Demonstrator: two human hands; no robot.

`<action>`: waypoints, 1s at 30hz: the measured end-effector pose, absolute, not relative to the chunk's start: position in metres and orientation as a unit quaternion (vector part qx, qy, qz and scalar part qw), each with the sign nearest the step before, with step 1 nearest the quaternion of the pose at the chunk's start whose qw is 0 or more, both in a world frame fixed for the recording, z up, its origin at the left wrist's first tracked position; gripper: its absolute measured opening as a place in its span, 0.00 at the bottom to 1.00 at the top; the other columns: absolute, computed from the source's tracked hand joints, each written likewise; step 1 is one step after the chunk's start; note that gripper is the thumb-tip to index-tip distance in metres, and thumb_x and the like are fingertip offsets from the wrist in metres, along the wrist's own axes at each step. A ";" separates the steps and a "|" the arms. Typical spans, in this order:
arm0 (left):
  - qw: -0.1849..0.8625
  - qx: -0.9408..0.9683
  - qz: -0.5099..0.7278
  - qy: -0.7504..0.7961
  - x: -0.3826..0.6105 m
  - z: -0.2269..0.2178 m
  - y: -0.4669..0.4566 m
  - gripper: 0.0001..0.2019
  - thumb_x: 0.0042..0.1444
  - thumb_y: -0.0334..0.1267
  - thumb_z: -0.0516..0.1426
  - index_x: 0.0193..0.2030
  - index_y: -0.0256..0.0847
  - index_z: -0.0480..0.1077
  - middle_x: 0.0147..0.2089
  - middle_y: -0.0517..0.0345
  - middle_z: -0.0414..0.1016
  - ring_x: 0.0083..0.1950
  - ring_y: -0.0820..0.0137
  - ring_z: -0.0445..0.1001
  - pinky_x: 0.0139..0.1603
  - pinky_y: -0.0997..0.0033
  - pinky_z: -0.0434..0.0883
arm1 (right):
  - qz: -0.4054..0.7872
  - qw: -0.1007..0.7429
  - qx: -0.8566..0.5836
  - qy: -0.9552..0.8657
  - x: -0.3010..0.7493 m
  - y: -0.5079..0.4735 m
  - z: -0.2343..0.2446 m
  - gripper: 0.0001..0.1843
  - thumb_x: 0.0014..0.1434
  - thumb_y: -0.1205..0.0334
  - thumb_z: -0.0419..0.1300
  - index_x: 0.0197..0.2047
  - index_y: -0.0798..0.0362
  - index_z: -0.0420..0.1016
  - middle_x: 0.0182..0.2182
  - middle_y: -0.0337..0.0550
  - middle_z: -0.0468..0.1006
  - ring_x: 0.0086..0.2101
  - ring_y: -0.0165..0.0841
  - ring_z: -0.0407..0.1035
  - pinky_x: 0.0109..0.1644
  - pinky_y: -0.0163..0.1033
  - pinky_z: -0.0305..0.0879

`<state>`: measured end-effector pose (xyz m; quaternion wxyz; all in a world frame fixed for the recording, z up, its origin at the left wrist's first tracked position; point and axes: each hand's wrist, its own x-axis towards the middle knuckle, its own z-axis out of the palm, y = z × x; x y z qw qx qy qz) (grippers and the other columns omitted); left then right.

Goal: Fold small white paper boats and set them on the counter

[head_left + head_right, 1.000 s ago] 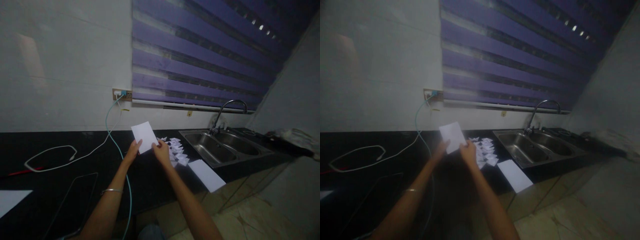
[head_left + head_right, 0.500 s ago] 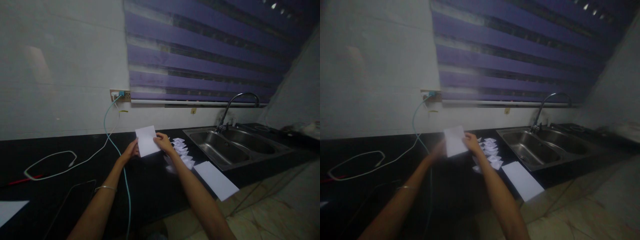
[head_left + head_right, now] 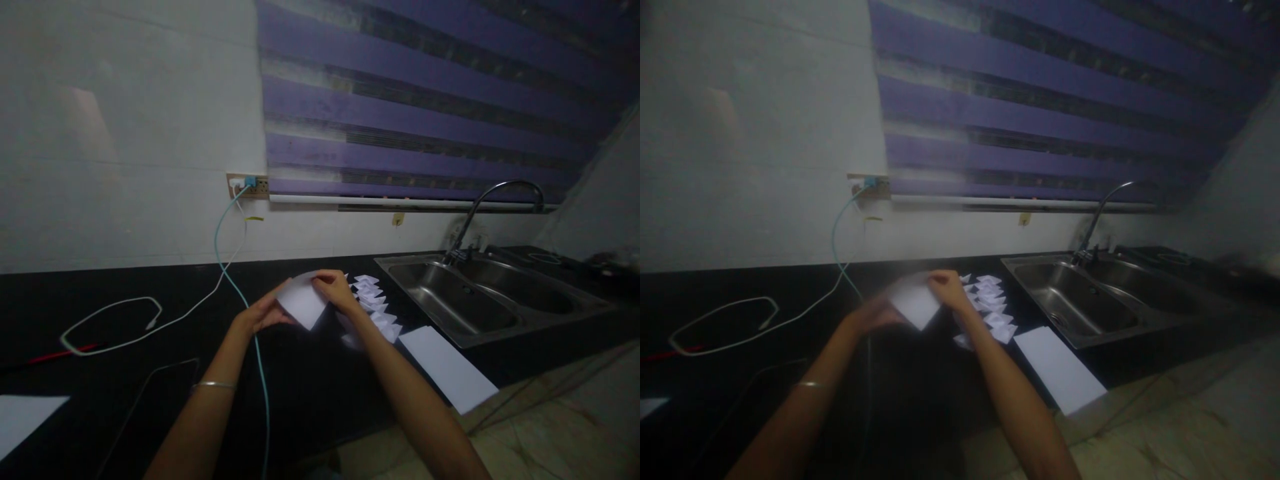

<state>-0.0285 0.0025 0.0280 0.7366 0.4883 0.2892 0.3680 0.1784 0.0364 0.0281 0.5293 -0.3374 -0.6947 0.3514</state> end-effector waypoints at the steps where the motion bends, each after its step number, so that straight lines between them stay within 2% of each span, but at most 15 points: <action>1: 0.723 0.506 0.360 0.304 -0.028 0.027 0.002 0.26 0.54 0.54 0.57 0.53 0.38 0.68 0.47 0.41 0.74 0.48 0.56 0.73 0.43 0.58 0.72 | 0.356 0.519 -0.329 -0.704 0.178 0.034 0.030 0.11 0.51 0.63 0.58 0.36 0.52 0.81 0.34 0.43 0.81 0.35 0.36 0.74 0.41 0.40 0.67; 5: 0.675 0.557 0.343 0.341 -0.026 0.025 -0.002 0.18 0.52 0.47 0.60 0.45 0.38 0.74 0.41 0.44 0.76 0.42 0.62 0.74 0.36 0.69 0.71 | 0.370 0.503 -0.304 -0.719 0.176 0.027 0.033 0.14 0.50 0.66 0.59 0.40 0.52 0.80 0.39 0.45 0.81 0.40 0.37 0.74 0.46 0.42 0.67; 8: 0.656 0.586 0.333 0.339 -0.020 0.028 -0.003 0.17 0.51 0.46 0.62 0.43 0.36 0.74 0.37 0.48 0.76 0.36 0.67 0.74 0.33 0.72 0.70 | 0.382 0.540 -0.317 -0.679 0.173 0.029 0.032 0.15 0.49 0.65 0.60 0.42 0.52 0.78 0.40 0.44 0.80 0.42 0.37 0.73 0.48 0.42 0.67; 11: 0.626 0.581 0.390 0.345 -0.012 0.031 -0.003 0.21 0.50 0.46 0.63 0.47 0.34 0.72 0.36 0.50 0.77 0.34 0.68 0.74 0.34 0.72 0.69 | 0.409 0.597 -0.383 -0.575 0.170 0.034 0.031 0.12 0.54 0.57 0.57 0.36 0.53 0.77 0.35 0.44 0.79 0.37 0.35 0.73 0.40 0.39 0.70; 14: 0.592 0.554 0.475 0.342 -0.004 0.031 -0.002 0.26 0.47 0.47 0.64 0.50 0.34 0.70 0.36 0.50 0.77 0.32 0.68 0.74 0.33 0.72 0.69 | 0.474 0.605 -0.408 -0.493 0.168 0.035 0.029 0.18 0.56 0.47 0.54 0.34 0.54 0.74 0.28 0.43 0.76 0.28 0.32 0.70 0.28 0.35 0.69; 16: 0.571 0.542 0.517 0.336 0.000 0.029 0.000 0.28 0.46 0.48 0.65 0.51 0.33 0.69 0.39 0.48 0.78 0.32 0.67 0.75 0.33 0.71 0.70 | 0.484 0.592 -0.393 -0.511 0.166 0.032 0.028 0.21 0.55 0.43 0.55 0.34 0.54 0.73 0.25 0.41 0.73 0.25 0.30 0.68 0.25 0.33 0.67; 22: 0.509 0.538 0.544 0.394 0.004 0.026 0.003 0.28 0.43 0.50 0.66 0.46 0.32 0.72 0.36 0.49 0.79 0.32 0.64 0.76 0.33 0.68 0.72 | 0.357 0.567 -0.377 -0.640 0.160 0.021 0.027 0.18 0.53 0.47 0.60 0.24 0.54 0.70 0.20 0.36 0.69 0.23 0.28 0.64 0.26 0.32 0.60; 30: 0.483 0.558 0.523 0.427 0.006 0.026 0.003 0.24 0.43 0.50 0.65 0.41 0.32 0.74 0.31 0.51 0.79 0.32 0.62 0.76 0.31 0.68 0.72 | 0.327 0.564 -0.385 -0.653 0.164 0.022 0.027 0.18 0.56 0.49 0.57 0.24 0.54 0.70 0.19 0.36 0.69 0.23 0.30 0.63 0.27 0.33 0.57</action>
